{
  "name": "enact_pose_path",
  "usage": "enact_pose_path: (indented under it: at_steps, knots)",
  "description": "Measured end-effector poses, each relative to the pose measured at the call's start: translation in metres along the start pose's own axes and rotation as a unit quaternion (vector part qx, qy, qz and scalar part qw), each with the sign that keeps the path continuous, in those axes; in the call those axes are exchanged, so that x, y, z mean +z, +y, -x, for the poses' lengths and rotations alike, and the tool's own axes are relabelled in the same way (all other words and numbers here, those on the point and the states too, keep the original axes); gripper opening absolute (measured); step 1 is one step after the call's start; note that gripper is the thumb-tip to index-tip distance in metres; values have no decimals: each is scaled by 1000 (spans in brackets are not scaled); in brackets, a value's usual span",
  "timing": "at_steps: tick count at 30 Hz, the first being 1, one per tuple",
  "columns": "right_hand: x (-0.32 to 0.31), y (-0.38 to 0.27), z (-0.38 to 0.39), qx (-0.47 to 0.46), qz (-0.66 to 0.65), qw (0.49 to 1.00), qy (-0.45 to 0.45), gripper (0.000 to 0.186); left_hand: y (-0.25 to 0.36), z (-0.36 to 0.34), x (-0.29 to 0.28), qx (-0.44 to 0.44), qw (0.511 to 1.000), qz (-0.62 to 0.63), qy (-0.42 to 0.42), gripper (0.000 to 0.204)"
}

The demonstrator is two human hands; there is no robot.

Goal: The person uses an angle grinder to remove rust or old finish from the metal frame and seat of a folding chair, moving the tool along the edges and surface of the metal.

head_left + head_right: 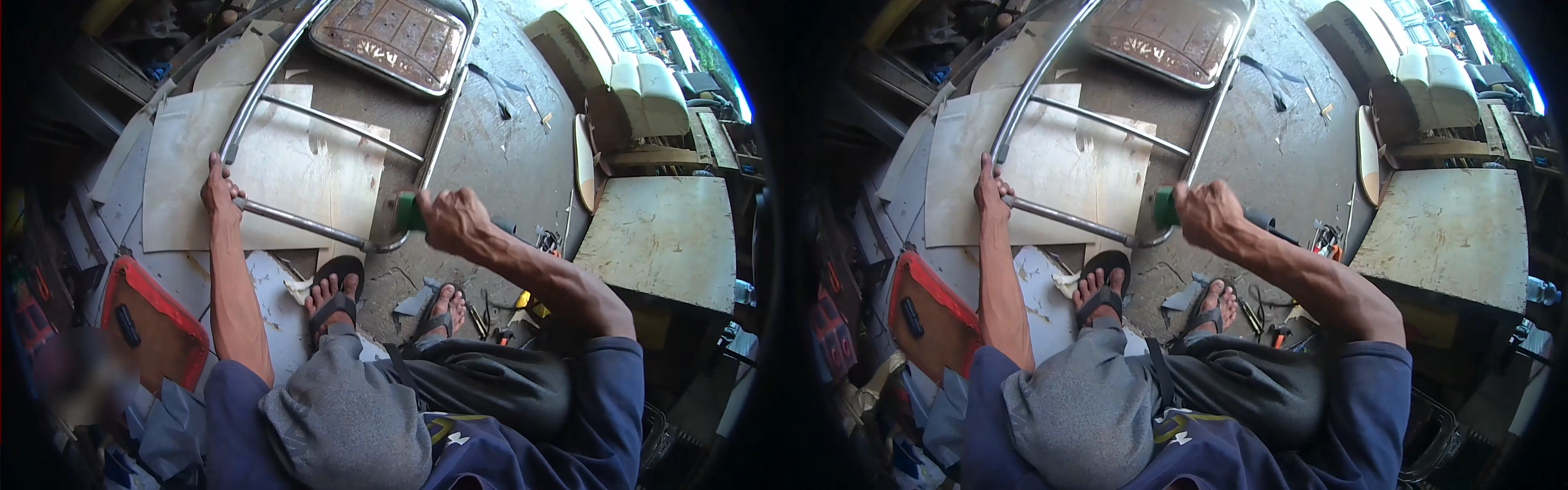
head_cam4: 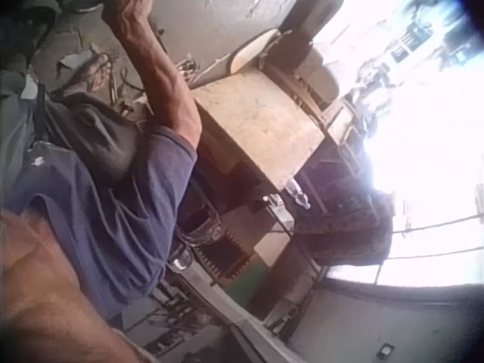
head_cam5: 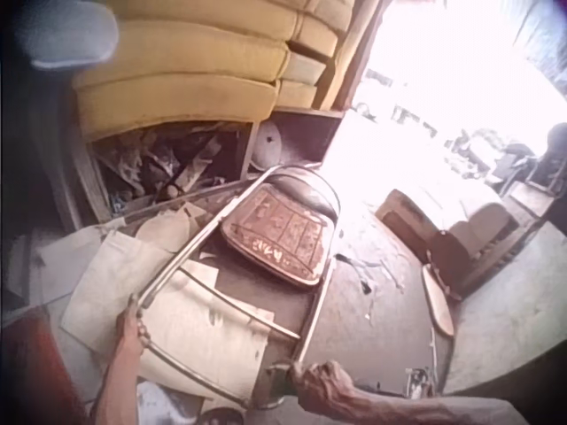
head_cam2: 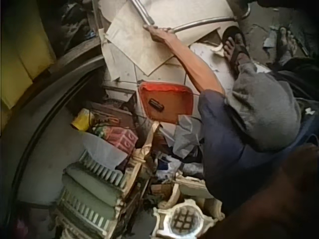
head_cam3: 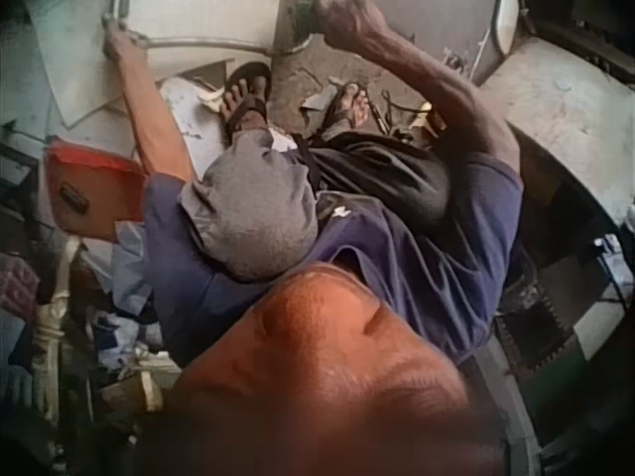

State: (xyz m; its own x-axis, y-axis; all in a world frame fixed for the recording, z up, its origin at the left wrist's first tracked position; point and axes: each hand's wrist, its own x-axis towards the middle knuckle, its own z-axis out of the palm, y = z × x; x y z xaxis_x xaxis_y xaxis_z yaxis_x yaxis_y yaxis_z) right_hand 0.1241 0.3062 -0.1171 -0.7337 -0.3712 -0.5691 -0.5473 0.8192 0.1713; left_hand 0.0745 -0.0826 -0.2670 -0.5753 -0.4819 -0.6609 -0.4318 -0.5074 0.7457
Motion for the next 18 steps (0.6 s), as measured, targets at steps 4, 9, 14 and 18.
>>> enact_pose_path:
  at_steps: [4,9,14,18]
  knots:
    - [11,-13,4,67,78,987,128,52,2,-1,6,5,1000,-1,16,54]
    - [-2,-10,9,12,-96,995,-25,43,2,-5,0,7,1000,3,5,53]
    - [-5,-20,13,114,164,977,79,36,1,5,6,19,1000,-7,14,54]
    - [-30,-9,34,-5,-212,969,-128,57,0,-4,-1,13,1000,11,2,54]
